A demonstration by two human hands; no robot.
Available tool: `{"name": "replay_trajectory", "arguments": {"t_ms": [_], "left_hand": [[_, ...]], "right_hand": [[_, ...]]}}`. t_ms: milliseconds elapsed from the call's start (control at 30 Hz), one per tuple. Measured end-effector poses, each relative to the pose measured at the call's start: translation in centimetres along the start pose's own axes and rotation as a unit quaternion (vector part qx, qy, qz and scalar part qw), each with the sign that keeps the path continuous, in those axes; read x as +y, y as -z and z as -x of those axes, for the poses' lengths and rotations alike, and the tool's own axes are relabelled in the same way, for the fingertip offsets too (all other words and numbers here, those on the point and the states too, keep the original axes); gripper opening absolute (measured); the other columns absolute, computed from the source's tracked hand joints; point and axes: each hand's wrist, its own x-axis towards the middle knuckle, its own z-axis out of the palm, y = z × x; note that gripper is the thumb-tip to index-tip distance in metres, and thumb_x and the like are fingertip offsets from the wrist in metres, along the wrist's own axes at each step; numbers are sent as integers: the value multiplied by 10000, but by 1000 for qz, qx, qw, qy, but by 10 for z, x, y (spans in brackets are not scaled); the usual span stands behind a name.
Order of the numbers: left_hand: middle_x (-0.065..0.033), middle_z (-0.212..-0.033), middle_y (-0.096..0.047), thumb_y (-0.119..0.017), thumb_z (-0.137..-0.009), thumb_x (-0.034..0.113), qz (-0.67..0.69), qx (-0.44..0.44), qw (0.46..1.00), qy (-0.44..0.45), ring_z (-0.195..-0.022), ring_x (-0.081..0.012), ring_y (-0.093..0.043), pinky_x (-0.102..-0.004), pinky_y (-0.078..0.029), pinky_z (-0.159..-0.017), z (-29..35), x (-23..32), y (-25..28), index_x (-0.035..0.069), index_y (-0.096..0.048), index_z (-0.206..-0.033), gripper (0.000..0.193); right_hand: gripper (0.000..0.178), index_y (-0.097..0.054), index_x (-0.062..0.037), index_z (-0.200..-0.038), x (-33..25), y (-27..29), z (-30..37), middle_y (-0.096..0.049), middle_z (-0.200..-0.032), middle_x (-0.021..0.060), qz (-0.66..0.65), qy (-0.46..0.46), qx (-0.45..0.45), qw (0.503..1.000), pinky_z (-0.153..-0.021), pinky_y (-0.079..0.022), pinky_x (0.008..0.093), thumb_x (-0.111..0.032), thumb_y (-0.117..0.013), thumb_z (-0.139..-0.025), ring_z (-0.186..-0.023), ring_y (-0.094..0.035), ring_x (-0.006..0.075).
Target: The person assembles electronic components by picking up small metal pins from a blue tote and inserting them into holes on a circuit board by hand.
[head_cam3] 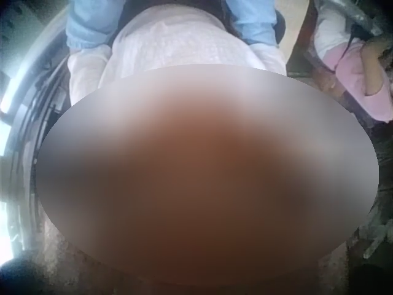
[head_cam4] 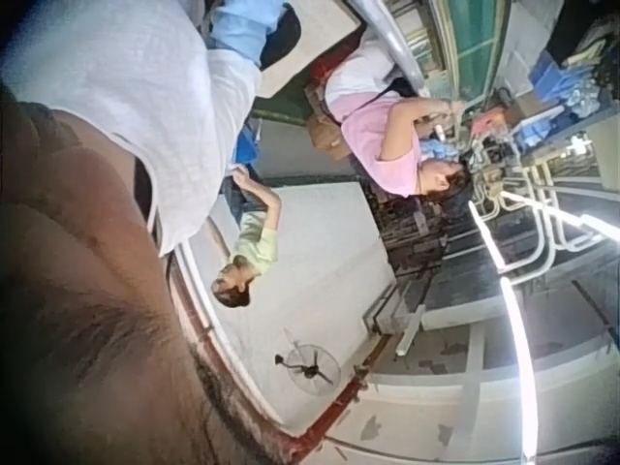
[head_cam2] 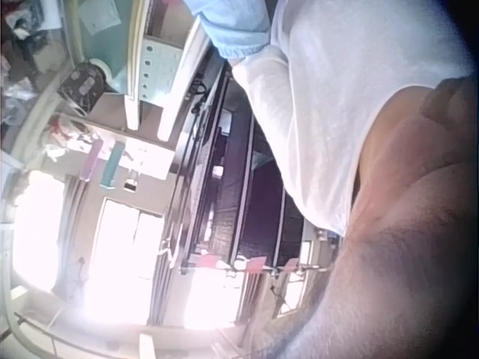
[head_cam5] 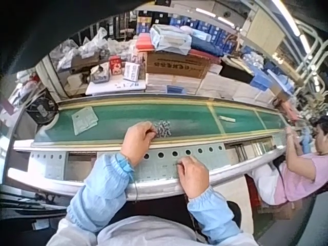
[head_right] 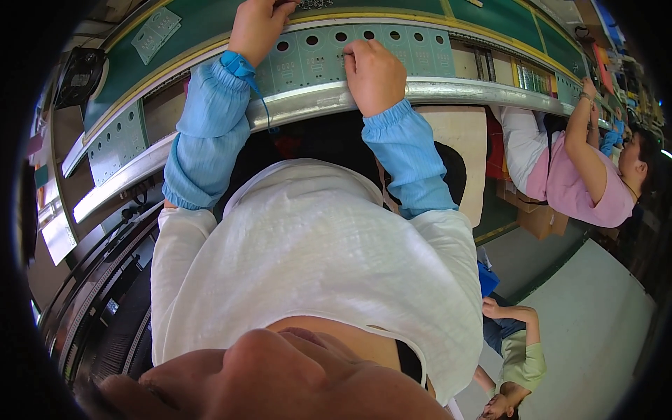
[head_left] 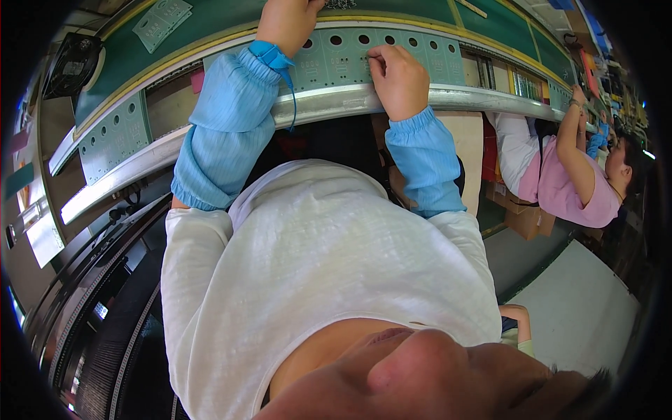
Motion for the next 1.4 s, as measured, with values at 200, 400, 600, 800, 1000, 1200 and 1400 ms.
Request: {"name": "replay_trajectory", "arguments": {"t_ms": [200,400,600,800,1000,1200,1400], "left_hand": [[-231,-903,-679,-654,-868,53,9,-1,1000,3,-890,-440,-652,-469,-522,-792,2,-1,-2,-12,-669,-914,81],[-234,-904,-675,-646,-870,52,10,-5,1000,-8,-893,-441,-649,-487,-517,-793,3,-3,-4,-6,-669,-918,79],[-233,-899,-676,-633,-875,50,-4,-11,1000,-16,-899,-443,-649,-494,-517,-798,4,-5,-3,-3,-672,-902,71],[-232,-898,-677,-633,-873,49,4,-23,1000,-5,-895,-446,-649,-495,-517,-798,2,1,0,0,-674,-903,71],[-230,-896,-691,-643,-870,43,11,-13,1000,1,-885,-443,-658,-466,-532,-800,3,-4,3,-2,-687,-934,90],[-60,-939,-722,-691,-977,114,271,-80,939,197,-804,-163,-700,-286,-565,-719,22,-30,15,12,-715,-1071,141],[-47,-892,-707,-660,-1003,73,252,-93,933,239,-741,-100,-673,-249,-559,-684,51,20,22,-22,-685,-1065,116]], "right_hand": [[70,-730,-86,-925,-4,-5,-2,-715,-877,96,-40,-44,-6,998,-687,-565,429,-111,-728,-860,-784,-705,327],[90,-740,-88,-947,-12,-8,3,-730,-897,103,-3,-74,20,997,-694,-567,423,-105,-727,-860,-781,-711,323],[140,-758,-89,-1014,-13,2,10,-733,-932,105,-31,-72,31,996,-722,-569,414,-75,-704,-886,-812,-713,327],[238,-769,-77,-1079,-18,7,22,-716,-1015,107,13,7,37,999,-779,-572,410,-5,-668,-876,-913,-698,319],[257,-775,-83,-1073,-15,13,17,-698,-1015,95,31,19,11,999,-785,-572,412,-1,-649,-865,-929,-688,309],[182,-750,-111,-1076,20,19,-23,-721,-1001,86,-116,15,-81,990,-782,-574,413,-86,-674,-912,-880,-706,295],[141,-714,-88,-1041,49,-18,-112,-725,-937,87,-102,94,-61,988,-776,-553,365,-143,-720,-912,-873,-696,251]]}}
